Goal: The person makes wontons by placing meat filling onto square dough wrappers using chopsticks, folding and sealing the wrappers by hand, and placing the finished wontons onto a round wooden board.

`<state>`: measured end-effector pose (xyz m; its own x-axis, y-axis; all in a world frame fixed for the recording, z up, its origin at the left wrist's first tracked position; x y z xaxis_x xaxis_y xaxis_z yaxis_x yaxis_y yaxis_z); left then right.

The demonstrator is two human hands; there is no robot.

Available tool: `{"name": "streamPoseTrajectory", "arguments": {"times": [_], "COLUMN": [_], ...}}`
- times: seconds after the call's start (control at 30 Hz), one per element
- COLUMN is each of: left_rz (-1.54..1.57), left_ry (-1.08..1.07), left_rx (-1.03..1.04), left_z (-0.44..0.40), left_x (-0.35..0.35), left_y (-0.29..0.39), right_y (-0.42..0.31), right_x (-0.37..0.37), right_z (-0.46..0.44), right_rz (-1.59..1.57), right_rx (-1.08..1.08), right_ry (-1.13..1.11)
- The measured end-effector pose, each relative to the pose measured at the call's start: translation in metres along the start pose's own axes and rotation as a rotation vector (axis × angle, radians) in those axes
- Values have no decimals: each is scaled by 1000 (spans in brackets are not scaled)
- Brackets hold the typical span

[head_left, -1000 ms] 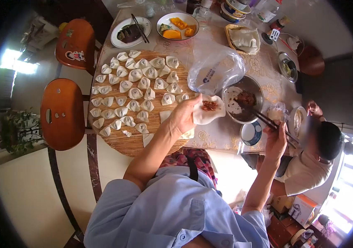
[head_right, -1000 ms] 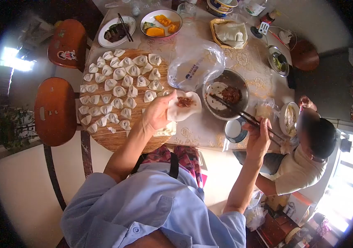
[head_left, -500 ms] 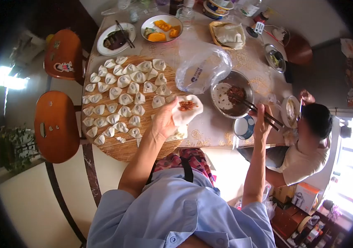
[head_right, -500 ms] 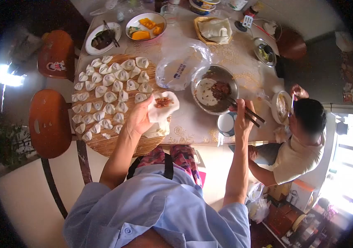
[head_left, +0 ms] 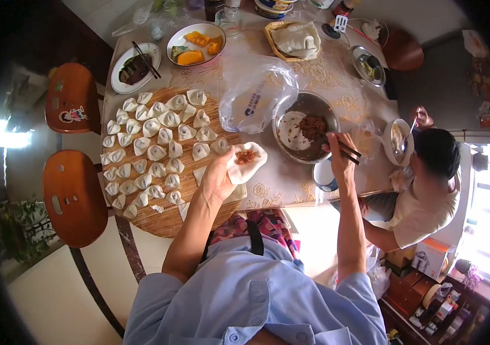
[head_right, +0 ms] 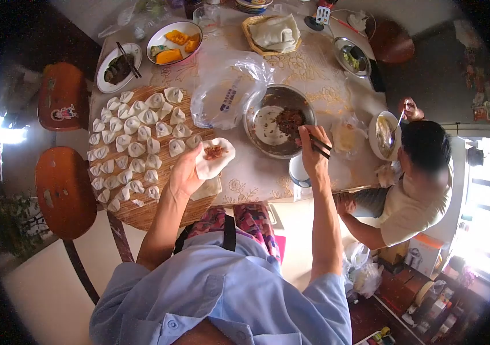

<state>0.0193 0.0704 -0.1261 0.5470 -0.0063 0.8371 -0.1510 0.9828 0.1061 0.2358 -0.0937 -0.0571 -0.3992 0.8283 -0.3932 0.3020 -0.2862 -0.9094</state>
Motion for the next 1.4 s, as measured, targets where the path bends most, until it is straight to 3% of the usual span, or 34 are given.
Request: {"name": "streamPoseTrajectory", "arguments": {"times": [0.3, 0.5, 0.93, 1.17, 1.4], "left_rz": [-28, 21, -23, -88, -196], "left_ry": [0, -37, -6, -58, -188], "left_rx": [10, -37, -45, -27, -75], "left_z": [-2, -6, -18, -26, -22], "left_x": [5, 8, 35, 45, 70], "left_y": [0, -7, -19, -24, -33], "right_y": [34, 44, 32, 6, -29], "right_x": [-5, -16, -50, -54, -35], "right_z": [-8, 6, 29, 44, 56], "right_rz": [-175, -489, -846, -944, -1023], "right_rx": [169, 261, 315, 316, 291], "right_ry": [91, 210, 289, 241, 21]}}
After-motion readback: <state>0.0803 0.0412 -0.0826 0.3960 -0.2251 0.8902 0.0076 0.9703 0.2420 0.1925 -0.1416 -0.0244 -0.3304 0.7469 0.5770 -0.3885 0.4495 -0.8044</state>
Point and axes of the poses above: each hand's wrist, its own z-axis away from the middle knuckle, its own x-axis out of the palm, y = z × x, the point moved 8 cm from there along -z, towards the middle knuckle, and after that the axes turned 3 degrees about y, right-handed, at the moved point
